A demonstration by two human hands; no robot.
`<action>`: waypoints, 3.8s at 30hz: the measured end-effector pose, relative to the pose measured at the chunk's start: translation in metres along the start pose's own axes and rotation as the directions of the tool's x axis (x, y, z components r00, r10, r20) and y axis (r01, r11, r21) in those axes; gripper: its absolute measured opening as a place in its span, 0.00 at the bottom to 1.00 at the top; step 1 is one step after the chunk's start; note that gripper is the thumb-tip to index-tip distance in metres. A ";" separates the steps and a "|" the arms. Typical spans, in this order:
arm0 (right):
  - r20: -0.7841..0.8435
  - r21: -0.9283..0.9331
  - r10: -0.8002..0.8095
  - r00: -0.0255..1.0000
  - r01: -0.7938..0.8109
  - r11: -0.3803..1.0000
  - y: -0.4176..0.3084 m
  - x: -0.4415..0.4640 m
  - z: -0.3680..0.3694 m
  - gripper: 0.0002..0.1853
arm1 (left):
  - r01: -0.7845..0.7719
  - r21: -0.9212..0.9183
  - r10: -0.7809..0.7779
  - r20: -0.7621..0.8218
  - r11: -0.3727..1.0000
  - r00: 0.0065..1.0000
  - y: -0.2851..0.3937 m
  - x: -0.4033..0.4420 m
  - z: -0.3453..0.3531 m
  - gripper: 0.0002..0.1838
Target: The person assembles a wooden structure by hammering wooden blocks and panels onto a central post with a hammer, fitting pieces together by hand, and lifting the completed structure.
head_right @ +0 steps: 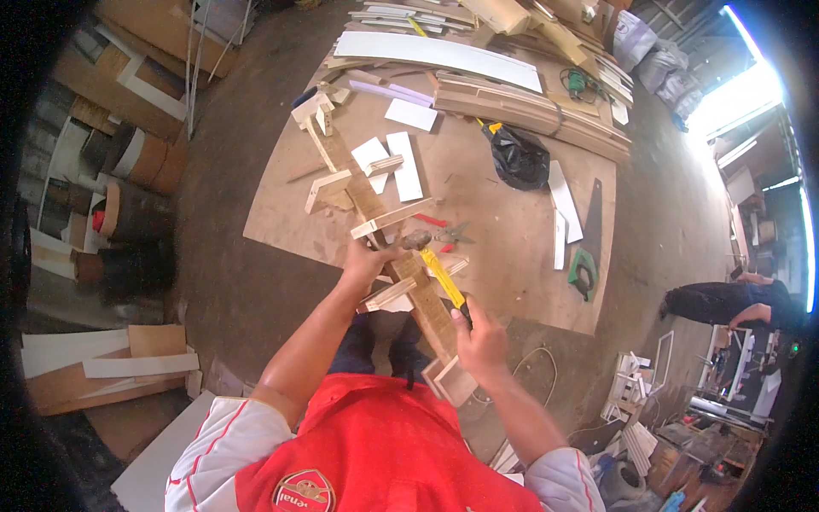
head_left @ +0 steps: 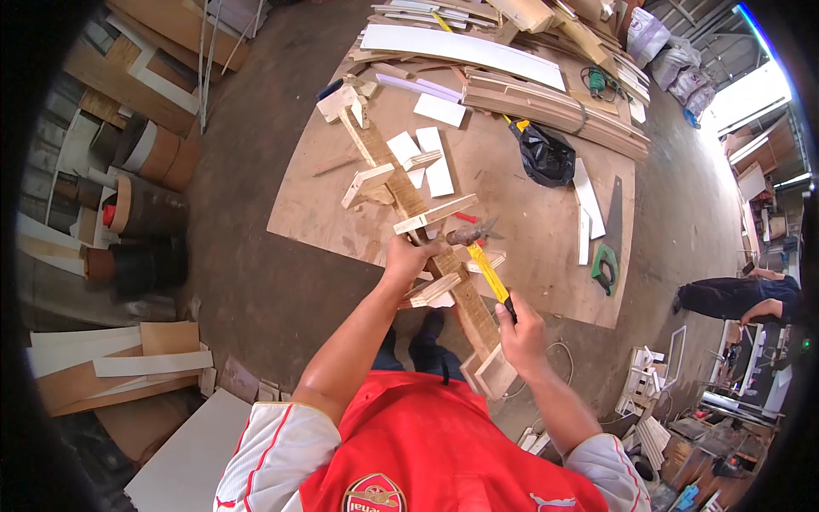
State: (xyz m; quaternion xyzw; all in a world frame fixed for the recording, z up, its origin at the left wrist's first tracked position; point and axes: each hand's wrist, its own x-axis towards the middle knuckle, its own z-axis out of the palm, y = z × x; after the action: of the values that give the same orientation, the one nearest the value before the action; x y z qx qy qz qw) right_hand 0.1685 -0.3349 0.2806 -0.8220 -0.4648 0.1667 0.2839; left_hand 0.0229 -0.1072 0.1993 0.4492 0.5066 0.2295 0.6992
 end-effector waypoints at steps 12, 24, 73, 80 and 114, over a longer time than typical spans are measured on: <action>-0.108 0.047 0.003 0.994 0.002 0.999 -0.005 -0.012 -0.019 0.19 | -0.042 -0.160 0.059 0.107 0.986 0.992 0.001 -0.005 0.017 0.25; -0.160 0.023 0.056 0.986 -0.053 0.998 -0.020 -0.027 -0.021 0.18 | 0.017 -0.145 0.022 0.262 0.989 0.965 0.031 -0.015 0.036 0.27; -0.199 -0.053 0.322 0.926 -0.338 0.940 0.258 0.157 0.071 0.20 | -0.456 0.125 0.433 0.172 0.881 0.885 0.177 0.054 0.099 0.18; -0.250 0.442 -0.083 0.965 0.190 0.877 0.086 0.223 -0.044 0.24 | -0.533 0.111 0.515 0.156 0.839 0.843 0.147 0.054 0.041 0.19; -0.195 0.147 -0.243 0.950 0.274 0.950 -0.195 0.139 0.047 0.55 | -0.668 0.251 0.574 0.357 0.700 0.736 0.137 0.075 -0.139 0.21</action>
State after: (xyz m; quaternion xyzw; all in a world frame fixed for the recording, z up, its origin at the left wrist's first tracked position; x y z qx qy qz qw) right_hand 0.0833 -0.1214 0.3634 -0.7375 -0.5258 0.0950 0.4131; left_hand -0.0571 0.0734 0.2681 0.7408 0.2637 0.2968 0.5418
